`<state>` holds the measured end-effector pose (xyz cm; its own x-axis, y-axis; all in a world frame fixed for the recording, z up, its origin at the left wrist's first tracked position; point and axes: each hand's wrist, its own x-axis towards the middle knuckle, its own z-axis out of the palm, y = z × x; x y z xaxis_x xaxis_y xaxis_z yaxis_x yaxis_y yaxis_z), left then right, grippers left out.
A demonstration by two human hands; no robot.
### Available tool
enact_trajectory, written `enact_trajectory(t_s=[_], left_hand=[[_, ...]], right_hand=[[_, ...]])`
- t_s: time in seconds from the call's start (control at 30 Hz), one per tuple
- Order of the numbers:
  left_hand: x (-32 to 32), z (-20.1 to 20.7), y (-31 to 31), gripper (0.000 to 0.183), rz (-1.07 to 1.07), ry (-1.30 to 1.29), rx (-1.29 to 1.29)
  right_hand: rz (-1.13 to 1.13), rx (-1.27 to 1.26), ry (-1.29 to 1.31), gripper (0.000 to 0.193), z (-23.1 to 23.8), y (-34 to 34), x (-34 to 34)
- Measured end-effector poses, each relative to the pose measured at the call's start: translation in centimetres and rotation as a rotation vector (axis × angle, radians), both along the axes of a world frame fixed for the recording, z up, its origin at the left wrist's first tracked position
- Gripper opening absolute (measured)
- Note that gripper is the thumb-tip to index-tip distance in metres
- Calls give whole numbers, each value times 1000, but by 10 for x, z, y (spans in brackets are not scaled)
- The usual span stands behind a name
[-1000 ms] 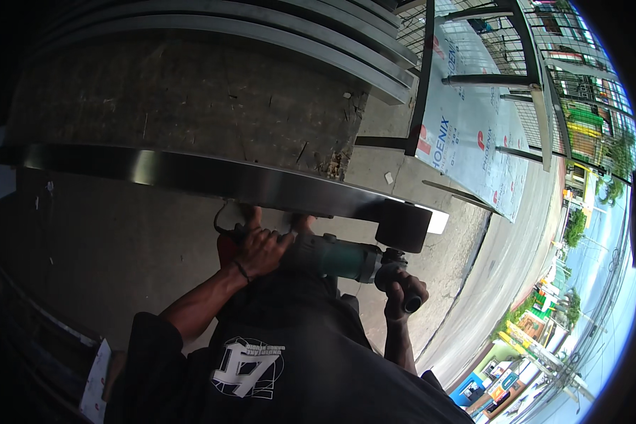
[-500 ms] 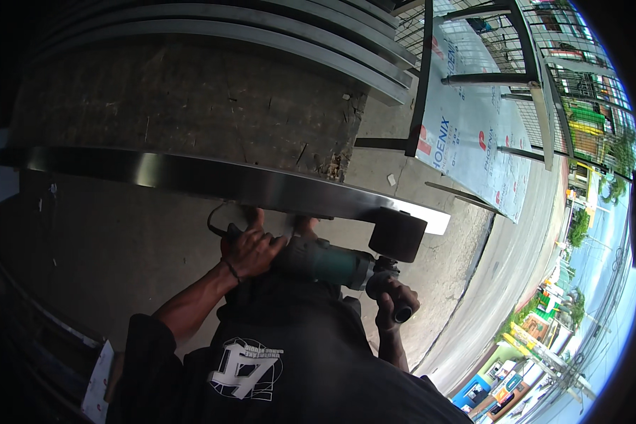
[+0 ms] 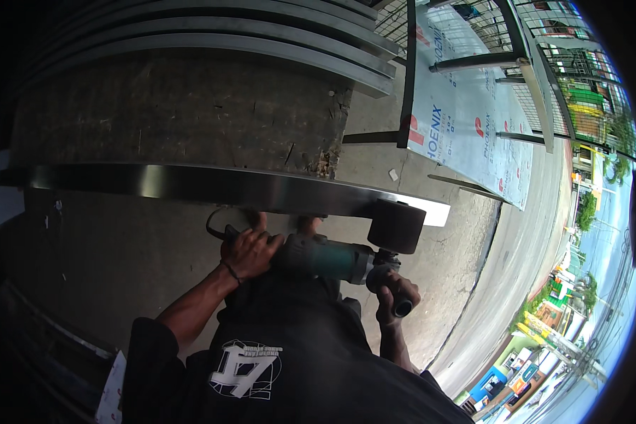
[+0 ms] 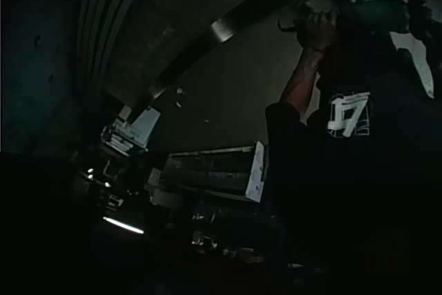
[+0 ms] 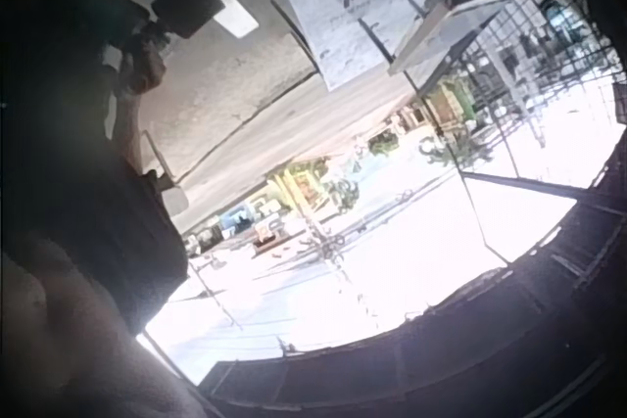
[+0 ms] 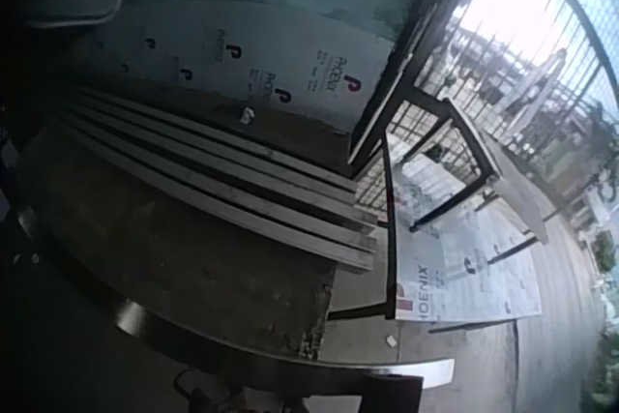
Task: Polishing a long rectangular metal bar using a handheld power grinder with a cylindrical sanding wheel.
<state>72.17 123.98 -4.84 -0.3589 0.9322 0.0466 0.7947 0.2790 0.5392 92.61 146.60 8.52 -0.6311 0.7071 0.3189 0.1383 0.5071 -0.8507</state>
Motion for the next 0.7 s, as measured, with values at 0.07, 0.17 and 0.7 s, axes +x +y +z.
enact_trajectory(t_s=[0.07, 0.17, 0.7], left_hand=[[-3, 4, 0, 40, 15, 4, -14], [-3, 7, -3, 42, 30, -34, -104], [2, 5, -19, 40, -6, -87, -3]], right_hand=[[25, -71, -10, 27, -1, 3, 1], [156, -118, -112, 26, -3, 16, 3], [69, -27, -140, 23, 31, 0, -29]])
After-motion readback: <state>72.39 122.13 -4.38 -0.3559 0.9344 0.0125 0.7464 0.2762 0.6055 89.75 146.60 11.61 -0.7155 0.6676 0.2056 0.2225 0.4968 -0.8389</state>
